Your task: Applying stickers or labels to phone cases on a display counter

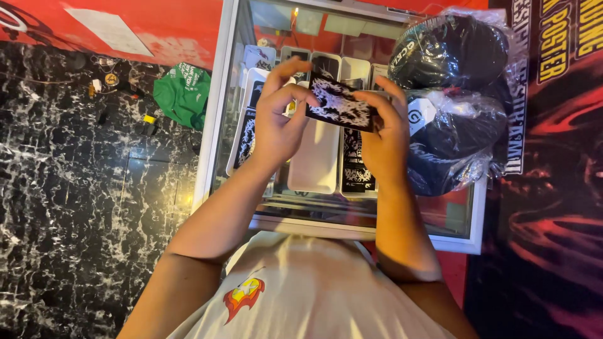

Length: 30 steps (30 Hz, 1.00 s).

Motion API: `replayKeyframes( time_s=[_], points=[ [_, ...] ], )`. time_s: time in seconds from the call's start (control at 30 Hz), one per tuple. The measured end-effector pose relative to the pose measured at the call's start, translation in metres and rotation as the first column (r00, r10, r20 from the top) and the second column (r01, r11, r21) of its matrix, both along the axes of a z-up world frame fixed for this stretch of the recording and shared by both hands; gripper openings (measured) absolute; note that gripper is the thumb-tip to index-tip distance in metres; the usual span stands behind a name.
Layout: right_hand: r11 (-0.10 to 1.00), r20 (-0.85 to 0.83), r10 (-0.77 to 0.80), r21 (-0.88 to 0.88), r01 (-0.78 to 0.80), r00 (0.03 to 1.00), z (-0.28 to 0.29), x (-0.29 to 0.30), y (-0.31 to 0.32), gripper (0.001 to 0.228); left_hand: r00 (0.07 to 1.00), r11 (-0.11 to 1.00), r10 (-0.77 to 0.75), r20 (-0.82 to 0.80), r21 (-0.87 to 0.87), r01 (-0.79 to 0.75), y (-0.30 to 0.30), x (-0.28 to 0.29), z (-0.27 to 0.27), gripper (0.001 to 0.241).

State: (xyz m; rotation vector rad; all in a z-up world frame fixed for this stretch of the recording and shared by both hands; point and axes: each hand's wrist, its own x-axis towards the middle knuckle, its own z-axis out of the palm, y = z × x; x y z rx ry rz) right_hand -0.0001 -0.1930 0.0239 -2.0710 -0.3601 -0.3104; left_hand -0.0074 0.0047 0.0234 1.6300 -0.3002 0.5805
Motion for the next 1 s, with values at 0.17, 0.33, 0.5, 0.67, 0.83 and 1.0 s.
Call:
replayKeyframes(
  time_s=[0.17, 0.33, 0.5, 0.67, 0.83, 1.0],
  points=[
    [0.983, -0.095, 0.175, 0.07, -0.169, 0.98, -0.003, 0.005, -0.012, 0.055, 1.0, 0.998, -0.005, -0.018, -0.059, 0.004, 0.005, 0.007, -0.01, 0.023],
    [0.919, -0.15, 0.265, 0.339, -0.202, 0.952, -0.022, 0.012, -0.014, 0.017, 0.982, 0.945, -0.126, -0.144, -0.32, 0.074, 0.002, 0.013, -0.024, 0.03],
    [0.965, -0.032, 0.19, 0.187, -0.181, 0.981, -0.014, 0.006, 0.001, 0.021, 0.9, 0.832, -0.365, -0.238, -0.517, 0.2, -0.001, 0.025, -0.08, 0.046],
    [0.984, 0.013, 0.138, 0.109, -0.139, 0.99, -0.013, -0.001, -0.001, 0.026, 0.944, 0.987, -0.157, -0.291, -0.075, 0.142, -0.001, 0.01, -0.027, 0.03],
    [0.988, 0.13, 0.156, -0.019, -0.155, 0.979, -0.009, 0.002, -0.008, 0.039, 0.948, 0.969, -0.168, -0.269, 0.129, 0.209, 0.001, 0.006, -0.006, 0.025],
    [0.966, 0.048, 0.256, 0.035, -0.258, 0.965, -0.006, 0.004, -0.015, 0.044, 0.964, 0.957, -0.147, -0.224, 0.216, 0.196, 0.008, 0.01, -0.006, 0.018]
  ],
)
